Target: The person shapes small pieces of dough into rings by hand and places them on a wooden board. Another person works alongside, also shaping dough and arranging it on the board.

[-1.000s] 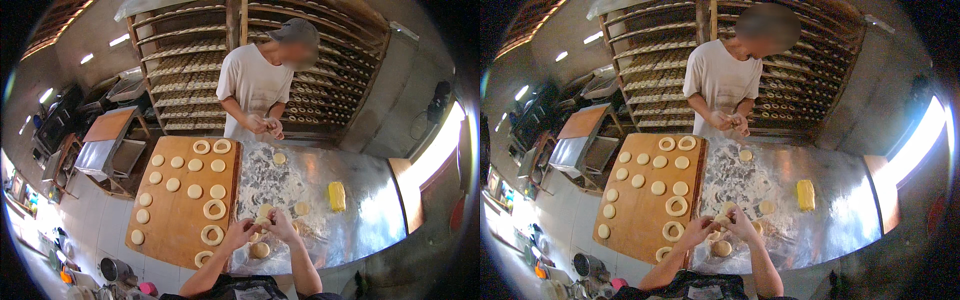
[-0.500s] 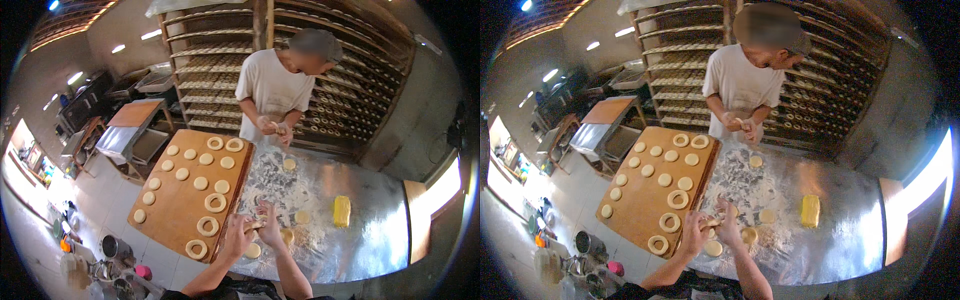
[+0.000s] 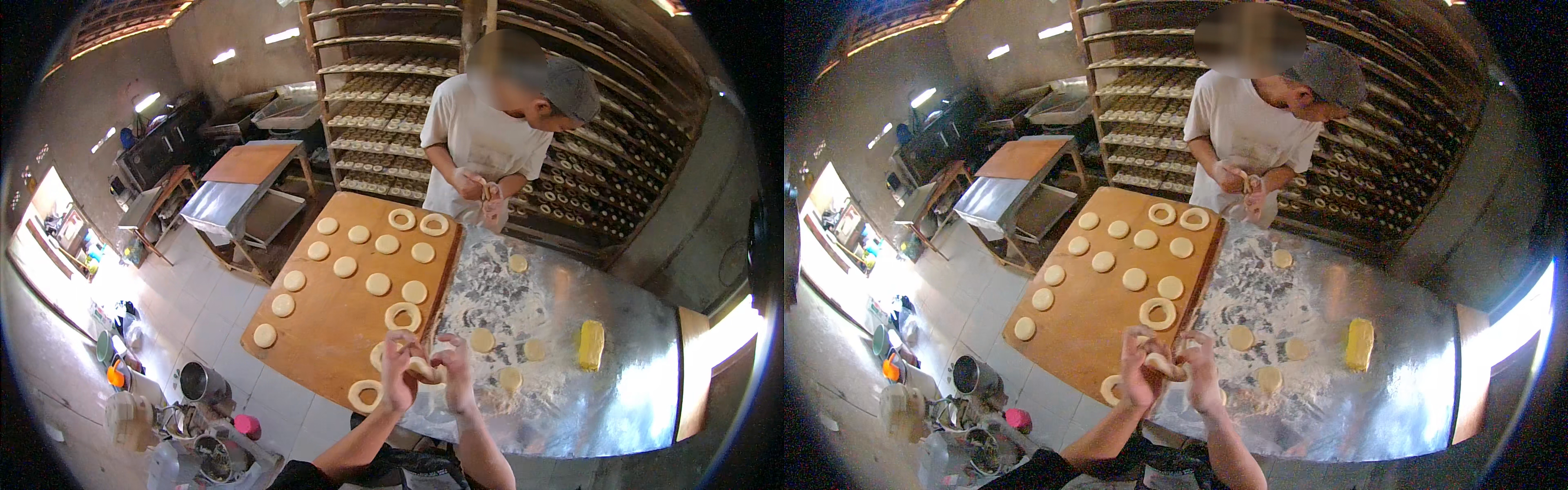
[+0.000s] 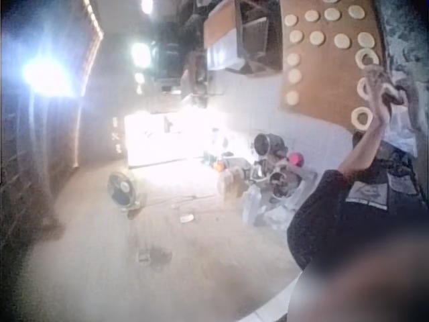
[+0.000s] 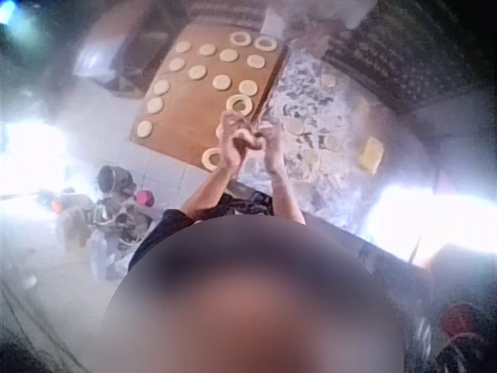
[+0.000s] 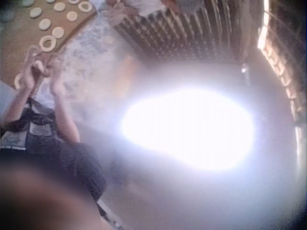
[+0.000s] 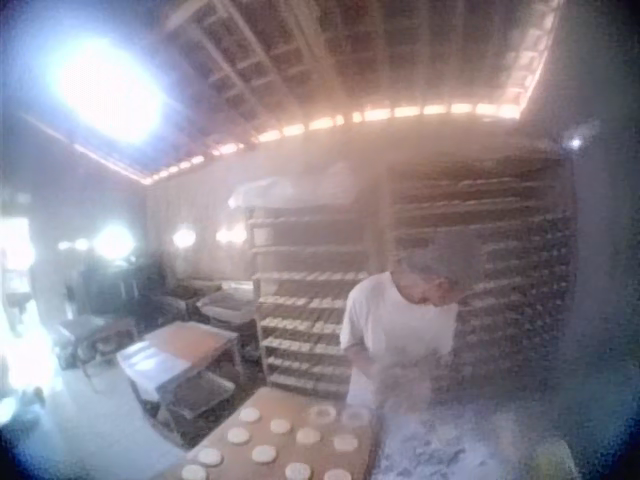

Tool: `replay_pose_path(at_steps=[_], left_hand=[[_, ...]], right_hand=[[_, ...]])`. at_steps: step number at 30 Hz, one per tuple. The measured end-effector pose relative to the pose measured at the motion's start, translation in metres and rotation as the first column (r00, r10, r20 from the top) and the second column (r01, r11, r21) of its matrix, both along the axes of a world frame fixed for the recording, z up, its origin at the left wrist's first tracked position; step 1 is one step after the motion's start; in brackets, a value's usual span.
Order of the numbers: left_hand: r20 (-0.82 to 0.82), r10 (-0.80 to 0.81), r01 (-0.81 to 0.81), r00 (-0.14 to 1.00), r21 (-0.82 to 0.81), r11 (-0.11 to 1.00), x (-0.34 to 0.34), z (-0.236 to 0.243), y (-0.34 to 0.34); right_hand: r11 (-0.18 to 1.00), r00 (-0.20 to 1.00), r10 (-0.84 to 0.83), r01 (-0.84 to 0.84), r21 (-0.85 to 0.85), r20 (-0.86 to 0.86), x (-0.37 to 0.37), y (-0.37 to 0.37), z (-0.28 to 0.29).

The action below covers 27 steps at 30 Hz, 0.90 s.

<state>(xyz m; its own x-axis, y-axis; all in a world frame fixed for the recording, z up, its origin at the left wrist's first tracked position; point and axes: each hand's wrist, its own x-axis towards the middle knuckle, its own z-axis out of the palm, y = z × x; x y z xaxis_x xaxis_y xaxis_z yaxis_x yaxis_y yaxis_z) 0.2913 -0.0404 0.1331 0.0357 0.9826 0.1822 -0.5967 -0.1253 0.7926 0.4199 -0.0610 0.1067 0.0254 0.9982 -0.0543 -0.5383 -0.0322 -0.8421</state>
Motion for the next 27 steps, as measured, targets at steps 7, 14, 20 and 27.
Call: replay_pose_path(at_steps=[7, 14, 20, 27], left_hand=[[-0.853, 0.221, 0.058, 0.473, 0.281, 0.958, -0.085, -0.025, 0.003], [-0.816, 0.155, 0.095, 0.557, 0.249, 0.964, -0.15, -0.032, 0.028], [-0.794, 0.186, 0.076, 0.578, 0.28, 0.957, -0.182, -0.03, 0.04], [-0.844, 0.102, 0.136, 0.527, 0.202, 0.97, -0.202, -0.031, 0.043]], right_hand=[[0.975, 0.915, 0.086, -0.159, 0.155, 0.394, -0.073, 0.009, 0.012], [0.996, 0.919, 0.077, -0.092, 0.019, 0.387, -0.139, 0.012, -0.01], [0.998, 0.939, -0.051, 0.038, 0.044, 0.341, -0.162, 0.027, -0.023], [0.989, 0.939, 0.063, -0.105, 0.108, 0.338, -0.183, 0.039, -0.028]])
